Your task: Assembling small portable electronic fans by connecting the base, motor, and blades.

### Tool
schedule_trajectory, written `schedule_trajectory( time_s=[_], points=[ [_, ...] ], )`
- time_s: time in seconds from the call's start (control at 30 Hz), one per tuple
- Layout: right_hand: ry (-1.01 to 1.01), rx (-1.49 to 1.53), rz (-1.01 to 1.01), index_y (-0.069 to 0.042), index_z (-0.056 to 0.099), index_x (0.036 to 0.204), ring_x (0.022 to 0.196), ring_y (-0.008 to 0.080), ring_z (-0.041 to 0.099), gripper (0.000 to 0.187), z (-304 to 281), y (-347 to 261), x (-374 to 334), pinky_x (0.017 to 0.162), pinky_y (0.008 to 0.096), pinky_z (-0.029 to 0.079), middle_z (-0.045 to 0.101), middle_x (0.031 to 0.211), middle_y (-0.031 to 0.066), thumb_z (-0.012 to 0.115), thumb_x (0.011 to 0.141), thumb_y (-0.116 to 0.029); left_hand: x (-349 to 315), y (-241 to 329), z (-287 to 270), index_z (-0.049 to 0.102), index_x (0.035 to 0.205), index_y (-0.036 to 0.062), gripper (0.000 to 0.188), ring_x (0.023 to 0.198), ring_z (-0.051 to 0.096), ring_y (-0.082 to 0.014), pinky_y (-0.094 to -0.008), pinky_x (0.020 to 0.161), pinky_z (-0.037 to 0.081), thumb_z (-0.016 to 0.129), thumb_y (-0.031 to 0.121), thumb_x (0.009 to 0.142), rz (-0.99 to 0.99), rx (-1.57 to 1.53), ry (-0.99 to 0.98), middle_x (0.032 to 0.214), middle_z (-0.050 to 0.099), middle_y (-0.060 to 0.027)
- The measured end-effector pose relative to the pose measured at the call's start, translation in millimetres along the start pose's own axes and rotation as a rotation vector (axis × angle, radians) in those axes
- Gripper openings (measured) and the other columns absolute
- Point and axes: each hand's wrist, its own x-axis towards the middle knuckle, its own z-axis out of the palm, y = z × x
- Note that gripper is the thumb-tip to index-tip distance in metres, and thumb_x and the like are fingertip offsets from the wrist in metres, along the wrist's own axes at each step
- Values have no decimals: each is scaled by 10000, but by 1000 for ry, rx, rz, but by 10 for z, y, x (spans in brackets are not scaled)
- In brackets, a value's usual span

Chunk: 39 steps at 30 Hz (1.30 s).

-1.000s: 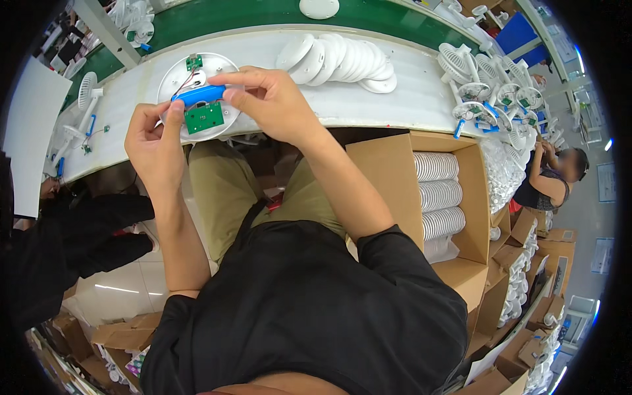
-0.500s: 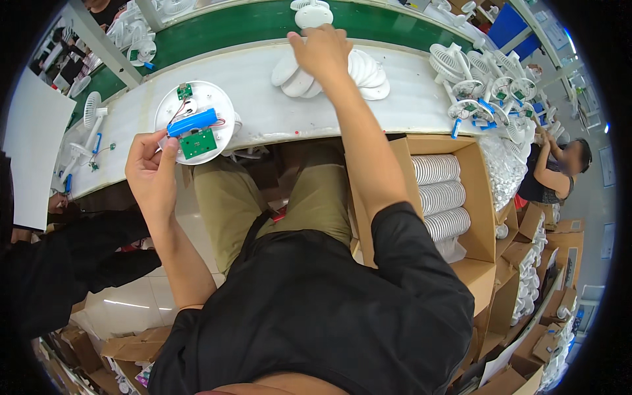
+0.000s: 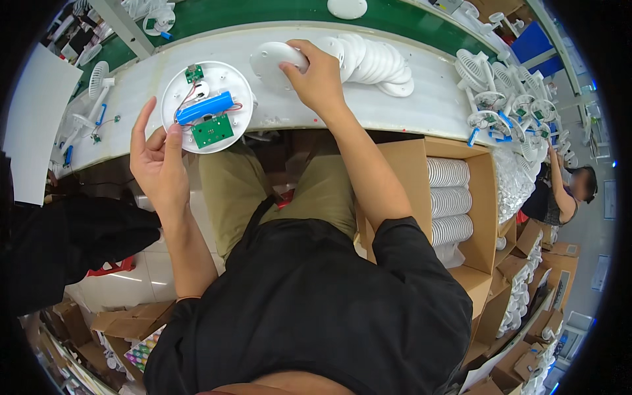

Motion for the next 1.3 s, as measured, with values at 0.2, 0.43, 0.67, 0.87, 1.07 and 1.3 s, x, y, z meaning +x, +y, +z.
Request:
schedule_trajectory(
  time_s=[0.2, 0.43, 0.67, 0.87, 1.07, 1.3],
  points=[
    [-157, 83, 21, -40, 658, 1210, 926, 341, 702, 375, 11, 26, -273, 860, 373, 542, 716, 1044, 205, 721, 844, -91, -64, -53, -56, 502, 1395, -46, 460, 938, 687, -133, -222, 799, 522, 636, -13, 956, -28, -51, 31, 1028, 735, -201],
    [-95, -3, 3, -62, 604, 1292, 991, 373, 681, 464, -142, 18, -290, 891, 389, 532, 692, 1147, 221, 706, 841, -107, -76, -92, -219, 472, 1410, -54, 468, 969, 696, -165, -281, 864, 559, 613, -12, 966, -52, -38, 78, 1054, 729, -208],
    [-109, -66, 58, -34, 612, 1248, 1050, 342, 663, 417, -416, -89, -364, 916, 385, 515, 660, 1206, 208, 687, 842, -96, -191, -120, -110, 484, 1399, -62, 458, 969, 690, -163, -250, 830, 534, 613, -29, 960, -26, -40, 71, 1042, 724, -224],
    [-5, 897, 248, 43, 445, 1385, 1137, 215, 627, 520, -681, -854, -713, 995, 369, 509, 630, 1247, 166, 632, 907, -36, -326, -120, -27, 488, 1396, -59, 456, 945, 685, -156, -270, 838, 542, 622, -20, 962, 32, 9, 54, 1027, 723, -204],
    [-80, 893, 136, 36, 447, 1385, 1155, 180, 574, 510, -227, -1214, -832, 1012, 328, 453, 605, 1235, 133, 653, 922, -18, -419, -121, 55, 523, 1351, -58, 422, 920, 699, -156, -242, 796, 544, 624, -56, 941, 35, 22, 54, 1014, 708, -173],
    [-128, 931, 230, 55, 498, 1357, 1178, 188, 544, 464, 12, -1225, -714, 1036, 336, 435, 549, 1266, 112, 665, 936, -45, -480, -252, -54, 490, 1367, -72, 415, 1020, 700, -202, -294, 859, 561, 598, -30, 968, 150, 84, 16, 1145, 691, -216]
  ],
)
